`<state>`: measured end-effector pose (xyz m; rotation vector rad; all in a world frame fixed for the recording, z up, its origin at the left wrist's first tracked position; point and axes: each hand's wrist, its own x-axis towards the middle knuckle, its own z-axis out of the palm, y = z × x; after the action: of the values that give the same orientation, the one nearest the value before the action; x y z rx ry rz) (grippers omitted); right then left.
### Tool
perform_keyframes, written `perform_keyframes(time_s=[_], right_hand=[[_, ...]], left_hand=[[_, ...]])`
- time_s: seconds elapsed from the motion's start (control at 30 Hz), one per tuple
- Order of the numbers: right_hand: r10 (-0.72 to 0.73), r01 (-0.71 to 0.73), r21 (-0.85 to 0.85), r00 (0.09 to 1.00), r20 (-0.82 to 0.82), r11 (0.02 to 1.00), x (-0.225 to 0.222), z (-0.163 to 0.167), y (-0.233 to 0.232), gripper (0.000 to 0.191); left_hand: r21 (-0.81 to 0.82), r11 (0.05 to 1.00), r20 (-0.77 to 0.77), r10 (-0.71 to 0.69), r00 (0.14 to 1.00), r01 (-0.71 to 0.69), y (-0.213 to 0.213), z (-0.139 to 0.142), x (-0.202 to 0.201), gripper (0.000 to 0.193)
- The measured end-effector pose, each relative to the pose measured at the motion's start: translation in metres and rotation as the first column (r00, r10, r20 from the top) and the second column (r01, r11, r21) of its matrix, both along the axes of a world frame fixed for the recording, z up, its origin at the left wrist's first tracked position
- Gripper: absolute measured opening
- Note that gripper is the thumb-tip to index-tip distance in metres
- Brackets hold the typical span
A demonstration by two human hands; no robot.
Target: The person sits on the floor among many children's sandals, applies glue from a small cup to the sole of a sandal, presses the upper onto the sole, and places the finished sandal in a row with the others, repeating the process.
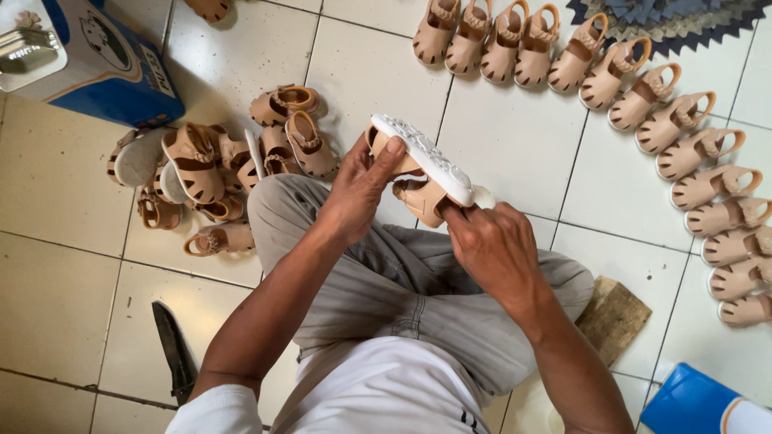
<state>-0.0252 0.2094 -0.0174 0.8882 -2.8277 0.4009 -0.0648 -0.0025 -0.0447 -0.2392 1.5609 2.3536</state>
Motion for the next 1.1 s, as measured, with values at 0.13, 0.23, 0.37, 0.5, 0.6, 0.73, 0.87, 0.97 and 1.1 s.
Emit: perform_keyframes(time_s=[0.13, 0.23, 0.37, 0.5, 0.6, 0.73, 0.87, 0.97, 1.1], right_hand=[[0.015, -0.015, -0.068, 1.000, 0.006, 0.998, 0.005, 0.004, 0.009, 0.019], [-0.019, -0.011, -0.291, 0.995, -0.099, 0.957, 0.019, 0.005, 0.014, 0.033], [-0.064, -0.048, -0.434, 0.969, -0.241, 0.900, 0.028, -0.009, 0.000, 0.042], [-0.071, -0.048, -0.501, 0.974, -0.216, 0.864, 0.027, -0.020, -0.005, 0.054], [-0.173, 0.196, -0.730, 0.979, 0.108, 0.654, 0.025, -0.026, -0.001, 0.046], [0.011, 0.275, -0.690, 0.925, 0.379, 0.669, 0.013, -0.049, -0.001, 0.050], [-0.154, 0.139, -0.551, 0.988, 0.019, 0.823, -0.008, -0.079, 0.032, 0.036], [-0.454, 0.436, -0.630, 0.879, 0.145, 0.643, -0.013, -0.094, 0.095, 0.043], [-0.508, 0.563, -0.499, 0.822, 0.257, 0.658, -0.012, -0.125, 0.143, 0.079]], left_hand=[[-0.015, 1.000, 0.018, 0.010, 1.000, -0.009, -0.001, -0.001, 0.000, 0.066], [-0.012, 0.999, 0.060, 0.047, 0.997, -0.047, -0.003, -0.003, -0.001, 0.067], [0.015, 0.998, 0.093, 0.062, 0.994, -0.064, 0.004, -0.011, 0.002, 0.066], [0.044, 0.996, 0.170, 0.072, 0.983, -0.081, 0.009, -0.024, 0.012, 0.064], [-0.131, 0.986, 0.209, 0.124, 0.970, -0.098, 0.007, -0.036, 0.023, 0.060], [0.054, 0.998, 0.314, 0.022, 0.949, -0.041, 0.021, -0.059, 0.030, 0.053], [-0.150, 0.973, 0.310, 0.217, 0.926, -0.177, 0.012, -0.086, 0.017, 0.049], [-0.320, 0.941, 0.296, 0.213, 0.931, -0.114, -0.010, -0.102, 0.015, 0.048], [-0.425, 0.897, 0.256, -0.009, 0.967, 0.121, 0.020, -0.119, 0.022, 0.054]])
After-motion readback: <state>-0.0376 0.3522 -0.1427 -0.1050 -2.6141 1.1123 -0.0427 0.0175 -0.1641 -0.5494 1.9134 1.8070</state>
